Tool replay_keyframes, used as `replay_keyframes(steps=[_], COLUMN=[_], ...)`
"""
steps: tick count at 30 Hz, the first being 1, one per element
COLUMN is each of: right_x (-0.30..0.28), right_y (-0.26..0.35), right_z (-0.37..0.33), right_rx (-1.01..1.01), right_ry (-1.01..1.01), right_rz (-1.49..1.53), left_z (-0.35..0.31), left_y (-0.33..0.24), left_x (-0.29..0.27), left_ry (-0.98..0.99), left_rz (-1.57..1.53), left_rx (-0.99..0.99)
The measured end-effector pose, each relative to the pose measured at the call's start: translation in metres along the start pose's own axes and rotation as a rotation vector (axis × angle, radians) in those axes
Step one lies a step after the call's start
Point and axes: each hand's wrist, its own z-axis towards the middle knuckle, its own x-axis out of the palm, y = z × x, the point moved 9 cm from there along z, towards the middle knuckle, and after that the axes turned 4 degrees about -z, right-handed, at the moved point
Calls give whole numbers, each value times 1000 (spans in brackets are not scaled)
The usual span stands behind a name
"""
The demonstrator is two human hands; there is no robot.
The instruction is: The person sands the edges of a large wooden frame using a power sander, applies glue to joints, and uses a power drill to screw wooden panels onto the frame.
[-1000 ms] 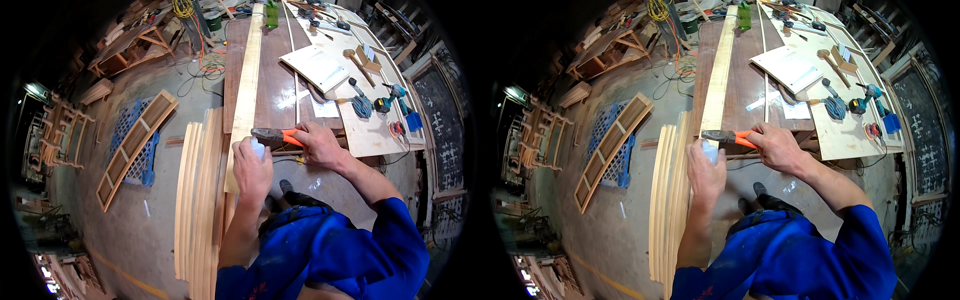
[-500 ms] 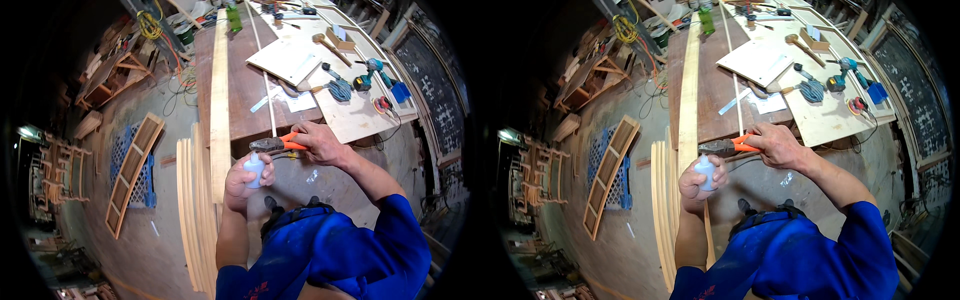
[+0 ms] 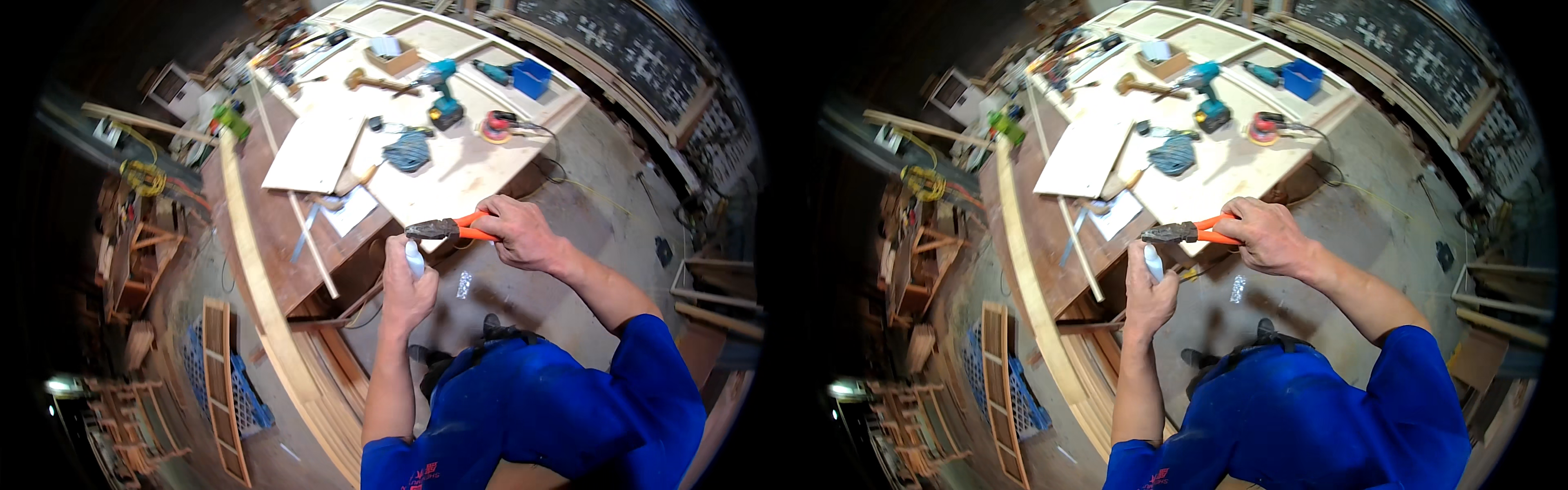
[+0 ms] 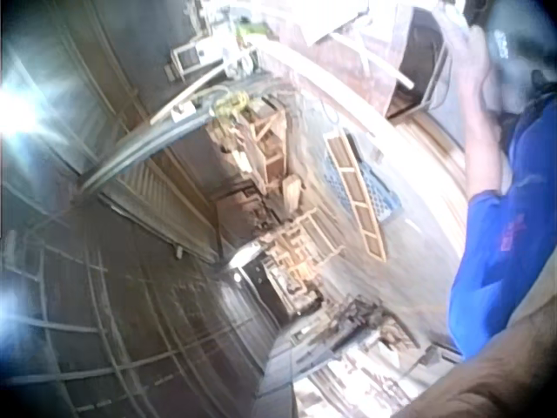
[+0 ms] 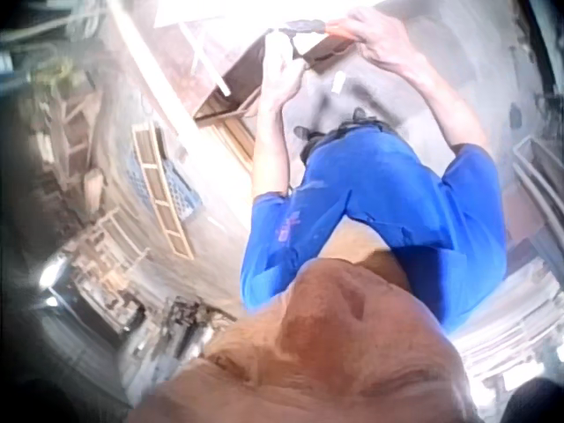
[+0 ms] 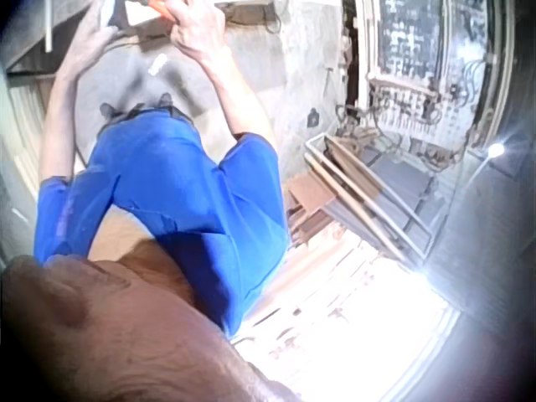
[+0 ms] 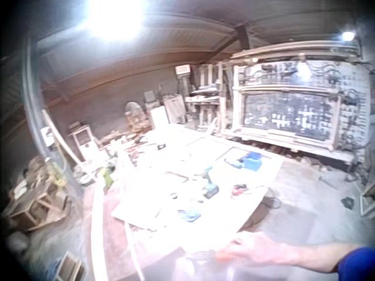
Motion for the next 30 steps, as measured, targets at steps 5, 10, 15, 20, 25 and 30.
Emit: replay_keyframes(steps=[5, 10, 15, 20, 25, 30], right_x=[-60, -98, -122, -147, -162, -179], right_y=[-86, -147, -194, -214, -230, -252], right_z=[-64, -118, -170, -218, -263, -310], right_rx=[171, 347, 579, 825, 1067, 1256], right_ry=[-69, -142, -230, -331, -425, -572], right_rz=[24, 18, -37, -101, -98, -250], left_z=[27, 52, 81, 101, 100, 110], left_y=[-10, -41, -41, -56, -83, -101], left_x=[143, 234, 309, 384, 447, 510], left_ry=[472, 852, 1115, 1435, 1641, 1588], left_rz=[-1170, -1418, -1238, -1251, -1271, -922], left_rx=[-373, -438, -500, -573, -656, -430])
